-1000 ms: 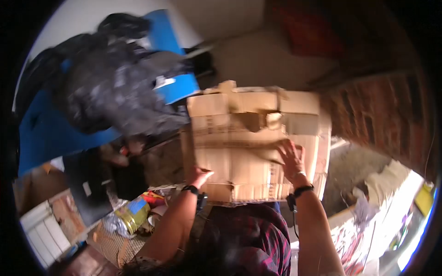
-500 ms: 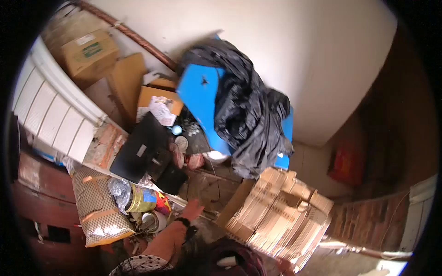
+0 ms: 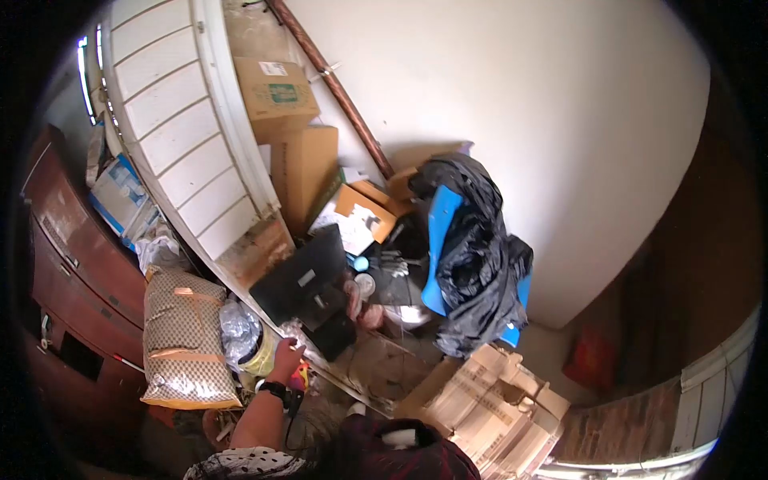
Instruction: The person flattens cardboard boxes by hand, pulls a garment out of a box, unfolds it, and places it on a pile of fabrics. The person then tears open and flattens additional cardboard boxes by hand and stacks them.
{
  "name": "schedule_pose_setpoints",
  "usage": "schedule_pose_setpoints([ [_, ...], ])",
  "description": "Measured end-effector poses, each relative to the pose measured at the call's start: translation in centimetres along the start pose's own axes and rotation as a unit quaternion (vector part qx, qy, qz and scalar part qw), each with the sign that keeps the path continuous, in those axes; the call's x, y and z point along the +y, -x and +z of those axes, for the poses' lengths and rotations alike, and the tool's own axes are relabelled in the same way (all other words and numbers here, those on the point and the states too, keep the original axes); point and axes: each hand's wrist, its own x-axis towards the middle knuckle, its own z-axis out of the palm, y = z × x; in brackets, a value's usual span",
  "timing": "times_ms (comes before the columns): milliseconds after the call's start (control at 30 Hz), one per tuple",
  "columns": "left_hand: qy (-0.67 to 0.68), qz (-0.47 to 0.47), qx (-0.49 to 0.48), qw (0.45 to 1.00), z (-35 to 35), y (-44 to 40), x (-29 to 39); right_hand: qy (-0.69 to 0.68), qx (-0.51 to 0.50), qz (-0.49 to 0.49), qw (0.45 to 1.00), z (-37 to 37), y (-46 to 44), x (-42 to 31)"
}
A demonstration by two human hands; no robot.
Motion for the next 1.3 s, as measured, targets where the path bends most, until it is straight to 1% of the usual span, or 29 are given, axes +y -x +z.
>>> schedule_pose_setpoints([
  [67,0.080,0.056,0.081,0.992,-3.5,-3.2,2.3,0.079,0.010,-0.019,0.997,-3.3,-3.2,-2.1],
  [133,0.075,0.119,0.139,0.980,-9.6,-6.2,6.8,0.227,0.082,-0.122,0.963,-6.7,-11.8,-4.5],
  [167,0.037,0.177,0.195,0.964,-12.9,-8.0,8.6,0.144,0.209,-0.257,0.932,-12.7,-9.3,-11.4],
  [200,-0.002,0.235,0.249,0.940,-16.3,-9.8,10.0,0.152,0.191,-0.208,0.947,-19.4,-5.4,-21.1],
  [233,-0.062,0.281,0.321,0.902,-19.8,-11.1,12.0,-0.005,0.352,-0.304,0.885,-23.6,-4.1,-27.7],
  [267,-0.121,0.325,0.388,0.854,-23.4,-12.1,13.9,0.016,0.271,-0.285,0.919,-29.6,-2.6,-35.3],
  [300,-0.165,0.341,0.433,0.818,-26.7,-13.2,15.4,-0.086,0.302,-0.335,0.889,-34.2,-0.1,-42.7],
  [333,-0.207,0.355,0.476,0.778,-29.6,-14.1,16.4,-0.059,0.283,-0.368,0.884,-38.9,1.0,-49.4],
  [367,-0.234,0.365,0.492,0.755,-32.0,-14.5,17.2,-0.109,0.233,-0.398,0.881,-43.5,4.4,-55.8],
  [400,-0.260,0.376,0.510,0.729,-33.9,-15.6,18.1,-0.240,0.282,-0.511,0.776,-46.1,7.0,-61.8],
  [433,-0.259,0.387,0.512,0.722,-34.9,-16.9,18.6,-0.247,0.276,-0.567,0.735,-49.1,7.8,-67.1],
  [467,-0.294,0.391,0.520,0.700,-35.6,-17.9,18.6,-0.264,0.265,-0.594,0.712,-51.8,7.8,-72.2],
  [500,-0.331,0.394,0.524,0.679,-36.1,-18.8,18.3,-0.247,0.222,-0.579,0.745,-55.0,10.9,-76.4],
  [533,-0.334,0.403,0.522,0.674,-36.1,-20.4,17.8,-0.264,0.229,-0.599,0.720,-57.4,12.1,-80.5],
  [567,-0.340,0.396,0.484,0.702,-35.7,-22.2,17.0,-0.321,0.204,-0.660,0.647,-59.6,12.6,-84.6],
  [600,-0.344,0.388,0.446,0.729,-35.4,-23.7,16.4,-0.298,0.189,-0.695,0.626,-62.7,11.2,-89.2],
  [667,-0.340,0.423,0.435,0.718,-34.9,-24.4,15.1,-0.285,0.283,-0.670,0.624,-68.3,12.6,-96.8],
  [700,-0.336,0.455,0.422,0.709,-34.9,-25.0,15.0,-0.268,0.349,-0.652,0.617,-70.7,16.0,-98.8],
  [733,-0.341,0.455,0.422,0.706,-34.9,-25.4,14.8,-0.249,0.408,-0.631,0.611,-72.4,19.8,-100.1],
  [800,-0.321,0.444,0.418,0.724,-34.7,-25.0,14.0,-0.240,0.443,-0.627,0.595,-76.4,23.6,-105.0],
  [867,-0.336,0.409,0.428,0.732,-34.8,-24.7,13.9,-0.226,0.492,-0.682,0.491,-79.8,25.6,-110.1],
  [933,-0.317,0.416,0.400,0.753,-34.8,-24.2,13.3,-0.087,0.546,-0.674,0.490,-82.6,28.2,-113.7],
  [967,-0.297,0.431,0.403,0.750,-34.7,-24.1,12.9,-0.052,0.557,-0.673,0.484,-83.7,28.8,-114.6],
  [1000,-0.282,0.441,0.410,0.747,-34.8,-24.2,12.7,-0.046,0.555,-0.673,0.486,-84.4,29.3,-115.0],
  [1033,-0.251,0.478,0.436,0.720,-35.0,-24.4,12.9,-0.042,0.551,-0.675,0.490,-85.2,29.4,-116.0],
  [1067,-0.249,0.465,0.429,0.733,-35.1,-23.8,13.0,-0.043,0.547,-0.673,0.496,-86.0,29.6,-117.0],
  [1133,-0.235,0.481,0.439,0.722,-36.0,-23.0,14.3,-0.051,0.540,-0.665,0.514,-88.3,29.3,-118.8],
  [1233,-0.262,0.456,0.445,0.725,-36.2,-22.7,14.2,-0.075,0.532,-0.652,0.535,-91.4,28.7,-120.0],
  [1300,-0.235,0.479,0.446,0.719,-36.3,-22.6,14.1,-0.096,0.523,-0.642,0.552,-93.0,27.9,-120.6],
])
